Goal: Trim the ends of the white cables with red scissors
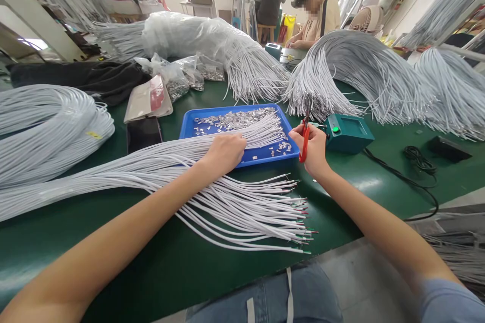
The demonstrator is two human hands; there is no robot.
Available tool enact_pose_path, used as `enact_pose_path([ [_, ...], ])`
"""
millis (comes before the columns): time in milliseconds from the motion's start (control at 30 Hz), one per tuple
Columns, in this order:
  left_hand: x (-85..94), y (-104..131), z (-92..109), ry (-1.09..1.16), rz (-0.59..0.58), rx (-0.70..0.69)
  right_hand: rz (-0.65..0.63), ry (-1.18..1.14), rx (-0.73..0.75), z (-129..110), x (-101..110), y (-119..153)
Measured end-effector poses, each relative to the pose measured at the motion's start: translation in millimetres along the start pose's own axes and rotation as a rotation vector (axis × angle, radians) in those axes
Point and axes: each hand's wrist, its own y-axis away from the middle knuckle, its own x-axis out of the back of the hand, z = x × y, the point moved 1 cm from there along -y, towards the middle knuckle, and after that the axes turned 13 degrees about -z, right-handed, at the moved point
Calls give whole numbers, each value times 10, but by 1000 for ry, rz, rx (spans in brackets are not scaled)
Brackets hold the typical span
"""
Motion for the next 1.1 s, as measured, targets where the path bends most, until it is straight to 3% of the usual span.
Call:
enact_pose_path([
  [167,93,18,-31,48,86,30,9,-11,-9,4,-1,1],
  [300,161,29,-53,184,89,57,13,-26,0,4,-3,0],
  [367,162,25,-48,286,92,-16,10,-40,-4,3,-1,-1],
  [533,141,63,82,596,130,-367,24,-75,-14,-4,1,-5],
  [667,156,184,270,594,76,-559,26,-84,-22,-5,-13,-5],
  [833,143,273,409,553,31,-636,16,-66,-37,8,-23,9],
  [1100,91,233,436,834,3,-625,-51,-33,-11,-11,-51,53],
])
